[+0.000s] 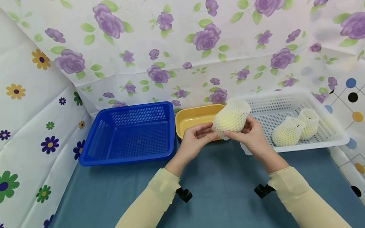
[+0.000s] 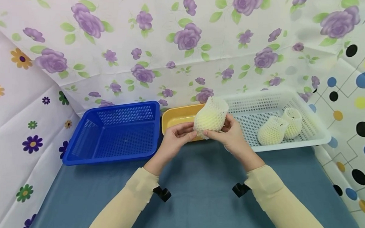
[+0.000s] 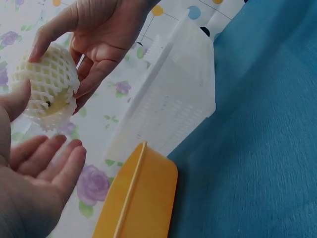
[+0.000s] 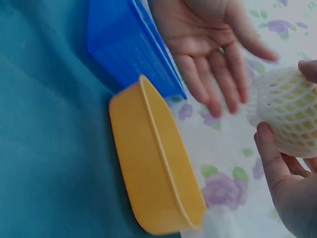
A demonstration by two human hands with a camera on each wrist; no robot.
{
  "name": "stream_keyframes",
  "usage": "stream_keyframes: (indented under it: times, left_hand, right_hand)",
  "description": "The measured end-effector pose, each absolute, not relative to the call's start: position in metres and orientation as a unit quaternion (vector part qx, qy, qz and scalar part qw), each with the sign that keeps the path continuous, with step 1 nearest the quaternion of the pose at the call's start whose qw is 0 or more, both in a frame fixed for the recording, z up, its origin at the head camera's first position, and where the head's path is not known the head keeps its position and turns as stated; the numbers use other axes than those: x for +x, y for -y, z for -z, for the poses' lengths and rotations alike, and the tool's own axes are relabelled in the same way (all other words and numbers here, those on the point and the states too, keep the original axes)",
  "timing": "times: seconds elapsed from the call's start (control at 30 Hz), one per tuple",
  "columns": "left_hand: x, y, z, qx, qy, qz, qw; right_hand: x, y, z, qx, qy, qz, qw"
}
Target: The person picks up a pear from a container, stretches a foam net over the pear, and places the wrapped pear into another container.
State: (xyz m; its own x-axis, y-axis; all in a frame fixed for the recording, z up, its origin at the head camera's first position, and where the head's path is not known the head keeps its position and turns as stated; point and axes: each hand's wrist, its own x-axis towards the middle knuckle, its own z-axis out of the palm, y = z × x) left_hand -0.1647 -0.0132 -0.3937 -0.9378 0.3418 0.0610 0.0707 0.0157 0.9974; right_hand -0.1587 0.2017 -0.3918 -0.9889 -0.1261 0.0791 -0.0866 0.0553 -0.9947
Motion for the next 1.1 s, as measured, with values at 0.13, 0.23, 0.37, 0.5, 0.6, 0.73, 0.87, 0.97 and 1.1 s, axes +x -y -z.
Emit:
stream_keyframes:
  times: [0.13,0.23,0.37,0.5,0.6,0.73,0.87,0.97,1.1]
  left_hand:
    - [-0.173,0.005,0.407,0.086,-0.726,-0.675,0.101]
    - [-0.177,-0.003,0.414,0.06,-0.732,-0.669,0.112]
    - [-0.178,-0.014,0.417,0.059,-0.737,-0.66,0.133]
    - [-0.178,-0.026,0.422,0.055,-0.751,-0.64,0.152]
    - [-0.178,-0.036,0.428,0.039,-0.757,-0.63,0.167]
    - [-0.18,-0.05,0.431,0.014,-0.751,-0.634,0.186]
    - [-0.181,-0.064,0.433,-0.001,-0.74,-0.644,0.195]
    - [-0.182,-0.072,0.435,-0.007,-0.732,-0.652,0.198]
    - [-0.182,-0.081,0.439,-0.011,-0.72,-0.663,0.203]
  right_hand:
    - [-0.162,-0.216,0.388,-0.046,-0.744,0.667,-0.02]
    - [-0.163,-0.23,0.388,-0.033,-0.75,0.659,-0.049]
    - [-0.166,-0.248,0.393,-0.019,-0.747,0.66,-0.081]
    - [-0.169,-0.262,0.4,-0.002,-0.756,0.646,-0.107]
    - [-0.17,-0.268,0.404,0.017,-0.783,0.611,-0.116]
    - [-0.171,-0.277,0.407,0.04,-0.822,0.558,-0.112]
    - [-0.173,-0.286,0.41,0.056,-0.85,0.517,-0.082]
    - [-0.176,-0.292,0.412,0.059,-0.868,0.489,-0.056]
    - [-0.18,-0.298,0.417,0.049,-0.884,0.464,-0.034]
